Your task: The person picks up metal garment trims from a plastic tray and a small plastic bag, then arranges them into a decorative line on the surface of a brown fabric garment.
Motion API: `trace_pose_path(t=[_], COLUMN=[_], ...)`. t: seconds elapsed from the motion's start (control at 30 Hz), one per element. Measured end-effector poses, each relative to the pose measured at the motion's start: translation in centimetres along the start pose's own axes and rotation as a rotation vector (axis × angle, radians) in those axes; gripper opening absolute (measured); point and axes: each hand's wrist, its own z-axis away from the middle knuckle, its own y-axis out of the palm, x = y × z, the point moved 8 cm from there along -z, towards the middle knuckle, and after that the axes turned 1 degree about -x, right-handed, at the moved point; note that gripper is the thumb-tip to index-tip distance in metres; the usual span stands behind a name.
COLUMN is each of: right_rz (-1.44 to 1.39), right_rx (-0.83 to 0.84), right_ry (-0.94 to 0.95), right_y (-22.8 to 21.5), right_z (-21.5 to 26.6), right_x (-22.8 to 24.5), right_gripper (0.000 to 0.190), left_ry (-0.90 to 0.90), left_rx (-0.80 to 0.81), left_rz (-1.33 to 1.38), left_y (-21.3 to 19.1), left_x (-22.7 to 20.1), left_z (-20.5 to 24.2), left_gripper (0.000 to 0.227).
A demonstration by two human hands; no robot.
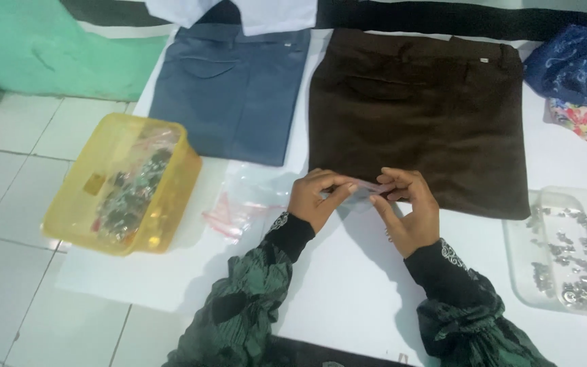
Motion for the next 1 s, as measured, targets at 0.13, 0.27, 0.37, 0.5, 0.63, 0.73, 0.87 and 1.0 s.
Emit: trace_pose_path(t=[0.13, 0.27, 0.37, 0.5, 0.63, 0.73, 0.87, 1.0], right_rz=[0.120, 0.186, 0.188, 0.195, 0.171, 0.176, 0.155, 0.171], right_rx=[-0.023, -0.017, -0.032, -0.018, -0.018, -0.023, -0.043, -0.073], right_ry=[-0.141, -0.317, -0.378, -0.394, -0.351, -0.363, -0.356, -0.406], right_y=[-0.3, 0.4, 0.5, 0.6, 0.3, 0.1, -0.2, -0.3], right_z=[-0.2, 0.1, 0.6, 0.7, 0.4, 0.3, 0.2, 0.3], right_x=[1.6, 2.6, 2.5, 1.9, 1.8, 2.1, 2.7, 3.7], right_gripper=[0.039, 0.026, 0.017, 0.016, 0.015, 0.015, 0.014, 0.013], left_ry=[-0.038, -0.017, -0.030, -0.035, -0.023, 0.028, 0.065, 0.085], left_rx=[-0.008, 0.024, 0.018, 0.025, 0.093, 0.087, 0.050, 0.015], left_rz=[0.041, 0.003, 0.002, 0.015, 0.055, 0.080, 0.065, 0.036], left_y=[-0.2, 0.1, 0.5, 0.7, 1.1, 1.2, 0.8, 0.2], left_x=[1.4, 1.7, 2.1, 2.3, 1.6, 0.3, 1.0, 1.5], left_z=[0.3, 0.3, 0.8, 1.0, 0.7, 0.4, 0.6, 0.6], left_gripper=[0.004, 0.007, 0.012, 0.016, 0.014, 0.017, 0.008, 0.011])
